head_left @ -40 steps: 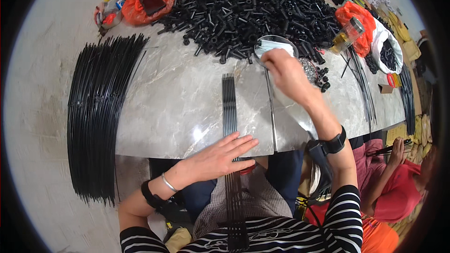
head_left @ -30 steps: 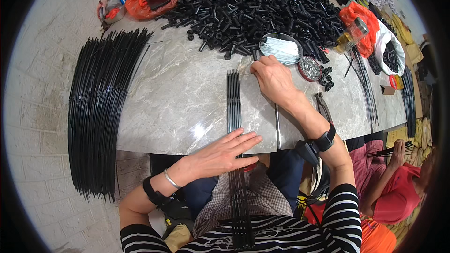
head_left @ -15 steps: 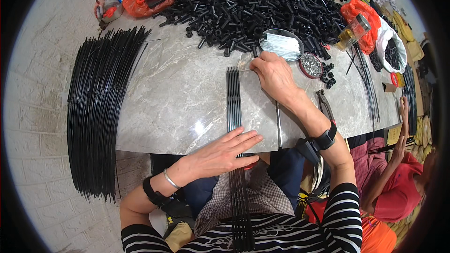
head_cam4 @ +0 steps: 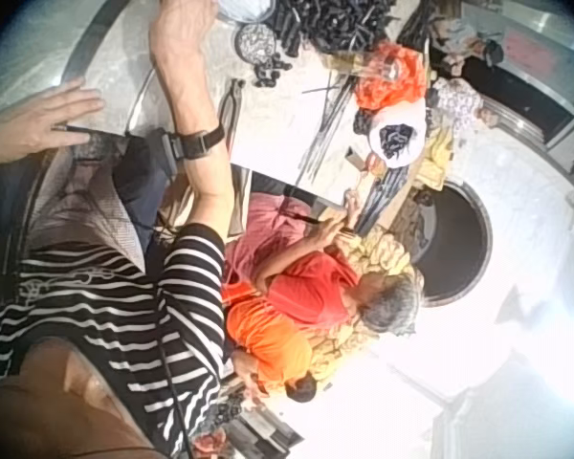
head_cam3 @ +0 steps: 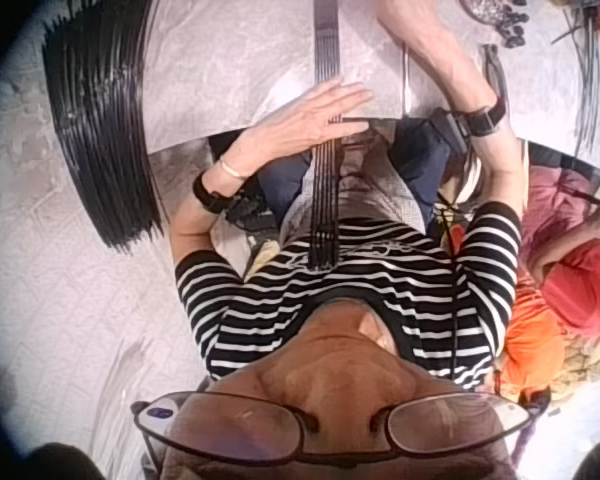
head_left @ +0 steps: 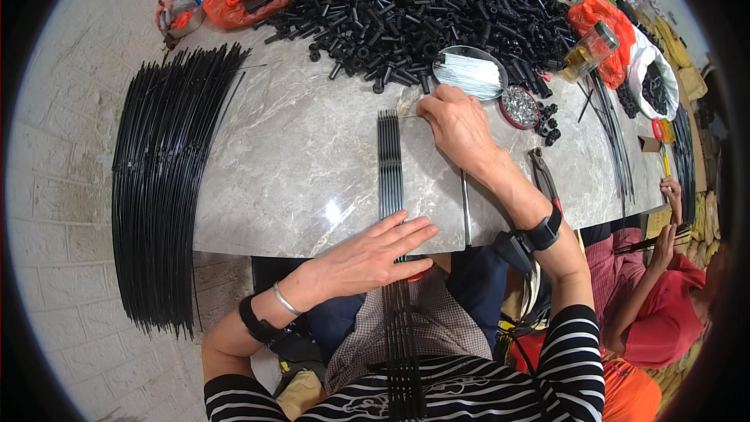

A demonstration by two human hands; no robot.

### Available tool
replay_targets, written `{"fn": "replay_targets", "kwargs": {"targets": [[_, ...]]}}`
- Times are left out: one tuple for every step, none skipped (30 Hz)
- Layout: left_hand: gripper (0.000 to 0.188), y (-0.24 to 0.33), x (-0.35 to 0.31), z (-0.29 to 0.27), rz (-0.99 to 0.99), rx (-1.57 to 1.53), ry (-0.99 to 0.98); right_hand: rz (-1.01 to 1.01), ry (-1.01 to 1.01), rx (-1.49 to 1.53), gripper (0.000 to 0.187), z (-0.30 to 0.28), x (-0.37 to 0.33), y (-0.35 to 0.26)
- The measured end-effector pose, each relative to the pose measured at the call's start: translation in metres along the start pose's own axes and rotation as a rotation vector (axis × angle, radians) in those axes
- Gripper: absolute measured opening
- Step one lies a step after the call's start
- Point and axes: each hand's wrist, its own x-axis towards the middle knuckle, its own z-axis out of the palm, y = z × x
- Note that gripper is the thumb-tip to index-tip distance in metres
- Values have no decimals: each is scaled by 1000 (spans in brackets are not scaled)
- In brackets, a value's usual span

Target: Assembling small plastic components onto black rods and securing them.

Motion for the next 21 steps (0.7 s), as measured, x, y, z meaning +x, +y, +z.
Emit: {"fn": "replay_targets", "kwargs": {"targets": [[48,0,0,0,2,-1,0,9,-1,-15,18,-1,-1,-1],[48,0,0,1,1,-2,0,10,-1,-15,18,-2,-1,-2],[48,0,0,1,-1,-3,1,18,0,-7,18,-2,0,-2],[48,0,0,1,1,-4,0,25,2,0,18,-2,0,-3],[48,0,0,1,0,-4,-2,27,2,0,18,0,0,-3],[47,0,0,1,-2,-5,-5,31,-3,15,18,2,0,-2],[47,0,0,0,-1,-5,-5,35,-8,31,19,3,0,-1],[48,1,1,-1,-2,-6,-12,35,-7,31,19,3,0,-1],[48,1,1,-2,-2,-6,-19,11,22,15,14,2,0,0],[48,1,1,-1,-4,-6,-20,-15,51,3,11,2,1,-2],[49,1,0,-1,-6,-1,-23,-15,50,5,11,1,1,-5],[49,1,-1,-1,-8,4,-27,39,8,21,11,-1,1,-10],[49,1,-1,-2,-6,3,-27,96,-34,32,11,-3,1,-14],[50,1,0,-3,-6,5,-34,98,-34,31,11,-3,1,-14],[51,2,1,-4,-7,7,-42,76,-40,47,10,-2,1,-14],[51,1,1,-4,-6,6,-43,53,-45,65,10,-1,1,-14],[52,1,1,-3,-6,4,-40,54,-45,65,10,0,3,-12],[53,1,1,-3,-6,2,-38,8,-47,52,10,1,7,-10],[53,0,1,-3,-6,2,-38,-38,-49,40,9,2,10,-8],[53,0,0,-3,-8,-9,-37,-38,-49,40,9,4,11,-7],[53,0,0,-3,-11,-19,-36,-67,-17,38,9,5,12,-6]]}}
